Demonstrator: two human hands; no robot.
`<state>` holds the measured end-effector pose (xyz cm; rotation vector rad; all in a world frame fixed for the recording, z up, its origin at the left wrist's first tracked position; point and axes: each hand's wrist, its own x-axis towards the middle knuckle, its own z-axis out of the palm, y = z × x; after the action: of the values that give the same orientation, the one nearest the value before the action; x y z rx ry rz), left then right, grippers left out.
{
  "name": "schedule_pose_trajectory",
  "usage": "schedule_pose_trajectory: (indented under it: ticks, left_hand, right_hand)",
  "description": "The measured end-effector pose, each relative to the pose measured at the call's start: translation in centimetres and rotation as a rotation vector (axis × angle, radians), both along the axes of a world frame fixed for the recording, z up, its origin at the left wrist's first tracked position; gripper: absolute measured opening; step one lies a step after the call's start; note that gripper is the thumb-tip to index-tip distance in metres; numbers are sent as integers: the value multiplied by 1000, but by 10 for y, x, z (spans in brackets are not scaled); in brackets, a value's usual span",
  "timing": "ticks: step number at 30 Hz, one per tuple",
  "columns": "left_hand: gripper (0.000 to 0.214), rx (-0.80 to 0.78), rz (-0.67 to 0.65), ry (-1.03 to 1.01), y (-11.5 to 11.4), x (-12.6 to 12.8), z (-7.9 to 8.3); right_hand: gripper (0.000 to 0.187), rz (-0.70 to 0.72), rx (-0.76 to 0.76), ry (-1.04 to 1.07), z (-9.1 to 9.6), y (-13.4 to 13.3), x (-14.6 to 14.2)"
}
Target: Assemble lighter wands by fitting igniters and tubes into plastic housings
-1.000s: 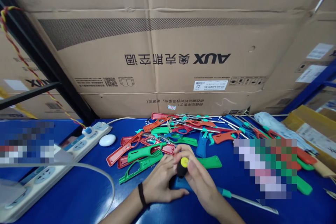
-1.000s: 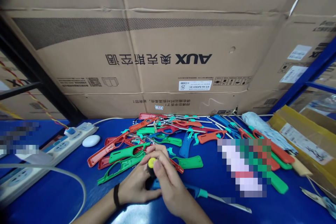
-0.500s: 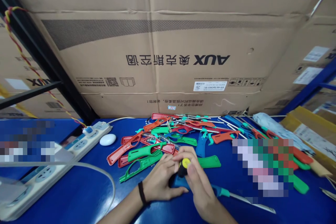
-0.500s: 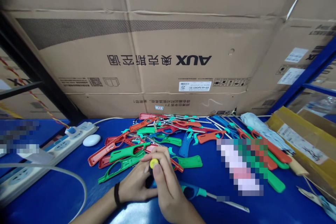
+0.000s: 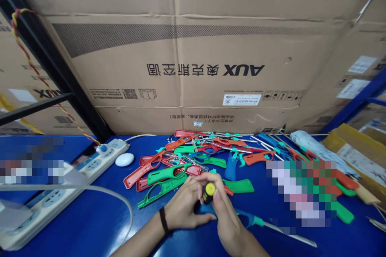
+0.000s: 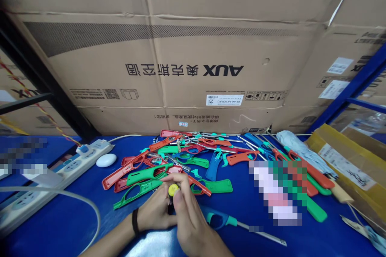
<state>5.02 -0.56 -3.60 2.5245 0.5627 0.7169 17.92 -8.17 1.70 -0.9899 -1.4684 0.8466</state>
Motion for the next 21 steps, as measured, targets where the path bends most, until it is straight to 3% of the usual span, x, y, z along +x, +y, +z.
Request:
schedule_pose_trajectory:
  ticks: [2,5,10,14,17,21]
  left_hand:
    - [24,-3,-6,0,0,0,-1]
    - [28,-28,-37,11,0,0,2]
    - [52,-38,-63,16,0,0,9]
    - [41,16,-35,29,0,-1,8]
    - [25,37,-16,11,1,-1,3]
    - [31,39,-10,29,3,-2,1]
  right_hand:
    - [30,64,-12,-29,6,0,5]
    - [22,90,77,-10,9,2,8]
    - [18,31,142,248,-7,7,0]
    - [14,-107,142,309,-14,6,-8]
    - [20,-40,24,236,-9,2,-6]
    - [27,-4,-10,122,4,1,1]
